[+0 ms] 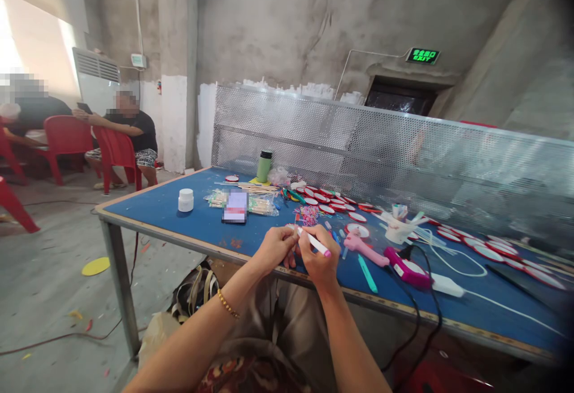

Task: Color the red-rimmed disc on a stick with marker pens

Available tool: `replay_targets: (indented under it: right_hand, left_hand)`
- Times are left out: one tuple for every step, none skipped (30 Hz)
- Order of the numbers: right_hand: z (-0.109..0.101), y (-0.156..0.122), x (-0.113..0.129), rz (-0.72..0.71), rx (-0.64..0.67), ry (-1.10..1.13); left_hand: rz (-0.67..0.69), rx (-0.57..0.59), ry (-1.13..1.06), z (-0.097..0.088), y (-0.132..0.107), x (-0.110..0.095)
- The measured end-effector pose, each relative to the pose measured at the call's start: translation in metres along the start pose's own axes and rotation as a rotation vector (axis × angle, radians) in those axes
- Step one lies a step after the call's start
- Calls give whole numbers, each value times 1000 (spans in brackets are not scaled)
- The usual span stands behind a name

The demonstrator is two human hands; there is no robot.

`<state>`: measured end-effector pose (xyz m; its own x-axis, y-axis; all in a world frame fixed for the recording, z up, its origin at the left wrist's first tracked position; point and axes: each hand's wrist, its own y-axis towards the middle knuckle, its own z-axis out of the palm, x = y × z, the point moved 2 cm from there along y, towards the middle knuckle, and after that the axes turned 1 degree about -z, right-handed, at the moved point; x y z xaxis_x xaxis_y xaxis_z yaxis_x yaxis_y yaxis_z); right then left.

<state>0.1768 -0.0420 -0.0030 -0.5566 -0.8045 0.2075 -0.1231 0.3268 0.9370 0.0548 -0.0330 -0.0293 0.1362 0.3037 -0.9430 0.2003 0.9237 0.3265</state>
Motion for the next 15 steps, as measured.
replay_targets:
  right_hand:
    - [0, 0, 0, 0, 10, 4]
    - [0, 0, 1, -2, 23, 8]
    - [0, 0, 1, -7, 32, 9]
    - [0, 0, 1, -11, 39, 9]
    - [0, -1, 1, -15, 41, 6]
    - [0, -1, 1, -16, 38, 3]
    - [0, -1, 0, -14, 31, -1]
    - [0, -1, 0, -10, 22, -3]
    - [0, -1, 0, -6, 15, -4]
    - [0, -2, 0, -2, 11, -3]
    - [0, -2, -1, -2, 13, 1]
    - [0, -2, 0, -4, 21, 5]
    - [0, -2, 0, -8, 30, 7]
    - [0, -2, 0, -12, 37, 6]
    - [1, -2, 0, -16, 42, 2]
  left_hand:
    - [1, -1, -1, 0, 0, 0]
    - [1, -4, -1, 0, 0, 0]
    - [1, -7, 0, 0, 0, 0]
    - [1, -9, 1, 0, 0, 0]
    - [2, -11, 2, 0, 1, 0]
    - [2, -11, 4, 0, 1, 0]
    - [1, -9, 5, 0, 1, 1]
    - [1, -7, 6, 0, 1, 1]
    - [0, -5, 7, 0, 1, 1]
    - [0, -3, 8, 0, 1, 1]
    - [0, -3, 9, 0, 1, 2]
    - [1, -5, 10, 0, 1, 2]
    - [2, -8, 11, 0, 1, 1]
    - [2, -13, 11, 0, 1, 1]
    - [2, -16, 11, 0, 1, 1]
